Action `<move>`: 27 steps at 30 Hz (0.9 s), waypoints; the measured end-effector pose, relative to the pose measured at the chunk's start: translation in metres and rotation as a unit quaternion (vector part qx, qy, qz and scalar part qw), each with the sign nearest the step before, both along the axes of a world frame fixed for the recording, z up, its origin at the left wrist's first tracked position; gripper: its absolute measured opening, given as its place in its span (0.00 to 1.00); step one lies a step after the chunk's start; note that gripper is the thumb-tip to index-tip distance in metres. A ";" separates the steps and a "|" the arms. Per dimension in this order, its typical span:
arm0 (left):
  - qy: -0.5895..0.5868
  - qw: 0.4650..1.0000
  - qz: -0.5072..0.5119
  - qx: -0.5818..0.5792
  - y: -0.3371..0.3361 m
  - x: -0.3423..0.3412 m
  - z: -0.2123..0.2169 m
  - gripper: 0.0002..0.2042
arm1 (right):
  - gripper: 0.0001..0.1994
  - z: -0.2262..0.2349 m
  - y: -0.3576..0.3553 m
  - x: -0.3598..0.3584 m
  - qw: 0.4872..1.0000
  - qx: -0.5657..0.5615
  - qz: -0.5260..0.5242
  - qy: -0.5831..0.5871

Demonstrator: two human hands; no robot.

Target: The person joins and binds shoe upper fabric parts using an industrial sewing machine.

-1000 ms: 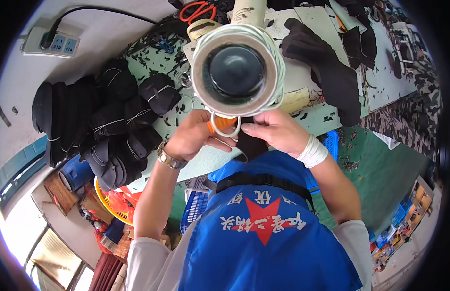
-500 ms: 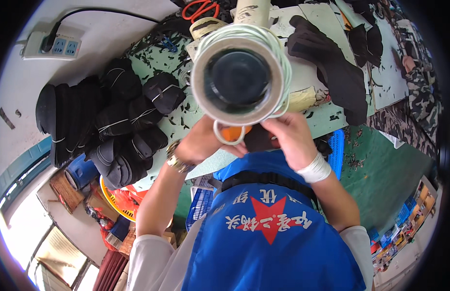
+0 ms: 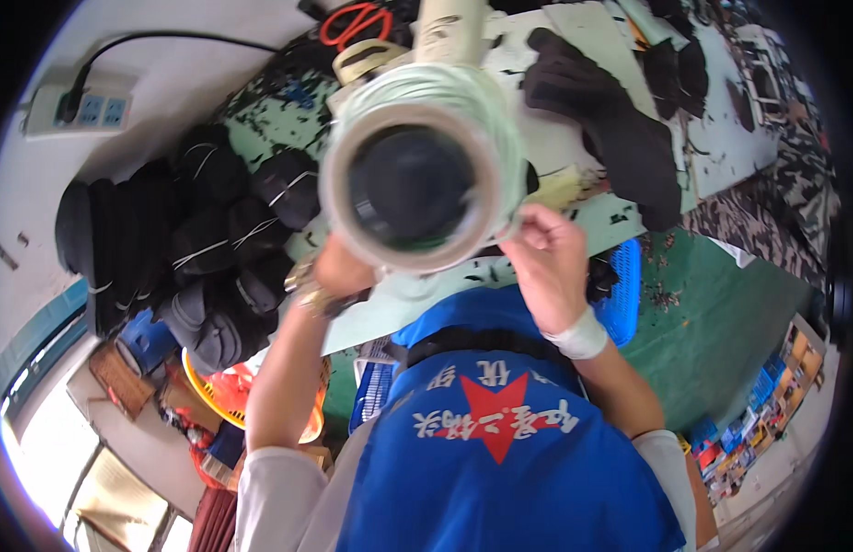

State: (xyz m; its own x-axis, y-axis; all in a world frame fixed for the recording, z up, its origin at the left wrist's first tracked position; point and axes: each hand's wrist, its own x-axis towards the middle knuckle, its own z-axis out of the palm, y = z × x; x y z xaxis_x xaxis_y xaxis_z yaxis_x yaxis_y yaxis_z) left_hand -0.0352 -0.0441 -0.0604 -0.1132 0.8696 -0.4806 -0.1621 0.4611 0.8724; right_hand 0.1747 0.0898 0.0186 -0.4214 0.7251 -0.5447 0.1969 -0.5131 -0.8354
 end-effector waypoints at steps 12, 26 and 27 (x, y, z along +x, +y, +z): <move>0.466 0.871 0.080 -0.133 -0.117 0.033 -0.040 0.09 | 0.05 0.021 0.091 0.005 0.615 0.671 0.225 -0.347; 0.080 0.973 -0.210 -0.047 0.019 0.012 0.110 0.12 | 0.14 0.024 0.039 0.009 0.896 0.092 0.429 0.070; 0.080 0.963 -0.253 -0.047 0.029 0.001 0.108 0.11 | 0.14 0.019 0.043 0.010 0.911 0.116 0.396 -0.009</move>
State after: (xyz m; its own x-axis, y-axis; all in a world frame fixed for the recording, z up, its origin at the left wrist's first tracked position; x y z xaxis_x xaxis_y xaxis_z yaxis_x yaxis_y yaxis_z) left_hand -0.0339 -0.0154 0.0480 0.2348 0.7860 -0.5719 0.2374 0.5242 0.8178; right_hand 0.1848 0.1327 0.0381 -0.8549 0.2949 -0.4268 0.4428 -0.0139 -0.8965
